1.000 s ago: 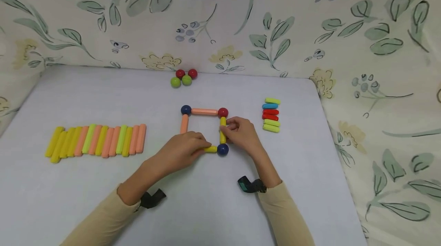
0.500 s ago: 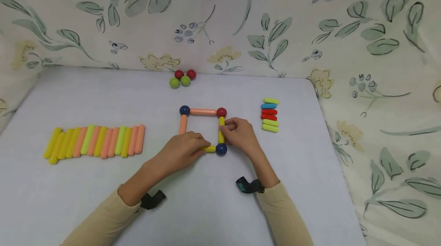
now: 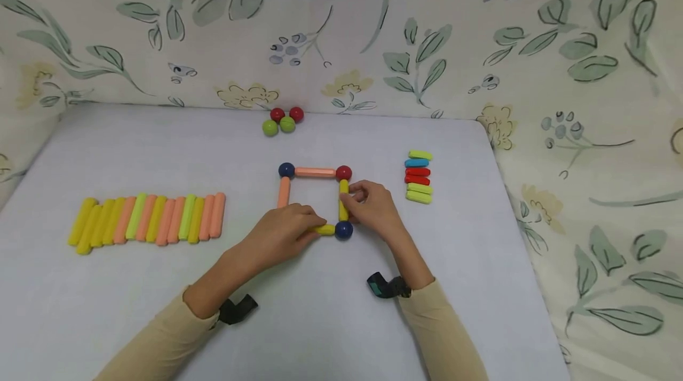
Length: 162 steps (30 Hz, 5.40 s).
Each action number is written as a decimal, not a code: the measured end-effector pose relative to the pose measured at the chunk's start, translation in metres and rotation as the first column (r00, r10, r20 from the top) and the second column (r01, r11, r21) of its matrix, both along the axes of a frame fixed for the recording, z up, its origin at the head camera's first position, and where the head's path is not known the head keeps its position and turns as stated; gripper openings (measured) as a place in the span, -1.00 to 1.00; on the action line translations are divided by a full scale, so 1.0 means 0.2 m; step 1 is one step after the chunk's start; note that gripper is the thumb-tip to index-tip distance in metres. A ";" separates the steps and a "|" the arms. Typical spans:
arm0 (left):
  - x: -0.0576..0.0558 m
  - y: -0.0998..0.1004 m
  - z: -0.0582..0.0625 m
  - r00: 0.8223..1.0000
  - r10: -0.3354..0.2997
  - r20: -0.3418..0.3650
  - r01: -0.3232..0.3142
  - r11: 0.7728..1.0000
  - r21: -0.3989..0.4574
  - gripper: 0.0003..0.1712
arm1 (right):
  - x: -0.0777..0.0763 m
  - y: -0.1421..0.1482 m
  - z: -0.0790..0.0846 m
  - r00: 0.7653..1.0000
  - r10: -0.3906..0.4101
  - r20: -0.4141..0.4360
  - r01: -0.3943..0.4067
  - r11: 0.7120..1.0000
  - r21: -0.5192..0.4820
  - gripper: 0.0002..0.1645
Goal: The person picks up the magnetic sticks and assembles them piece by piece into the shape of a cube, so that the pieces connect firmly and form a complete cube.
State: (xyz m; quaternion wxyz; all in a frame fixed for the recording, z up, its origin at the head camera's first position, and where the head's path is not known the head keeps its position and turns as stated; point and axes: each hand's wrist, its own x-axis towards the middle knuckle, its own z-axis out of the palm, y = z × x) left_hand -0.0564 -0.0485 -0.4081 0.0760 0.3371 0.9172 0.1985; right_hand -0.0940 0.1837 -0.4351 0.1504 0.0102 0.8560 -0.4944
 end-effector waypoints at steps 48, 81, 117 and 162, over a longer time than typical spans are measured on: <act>-0.32 -0.34 -0.07 0.678 0.318 0.663 -0.559 0.808 0.184 -0.45 | 0.01 0.01 0.01 0.999 0.026 -0.025 -0.025 0.997 0.067 -0.46; -0.07 -0.51 0.05 0.852 0.515 0.093 -0.520 0.853 0.039 -0.61 | -0.02 0.01 -0.01 0.997 0.052 -0.048 -0.050 0.997 0.054 -0.47; -0.39 -0.10 0.05 0.979 -0.206 -0.014 0.201 0.967 -0.160 -0.43 | -0.01 0.02 0.01 0.999 0.048 -0.026 -0.048 0.999 0.021 -0.49; -0.29 -0.32 -0.06 0.632 0.343 0.695 -0.602 0.782 0.161 -0.47 | 0.02 0.17 0.13 0.963 0.063 -0.263 0.008 0.965 0.262 -0.62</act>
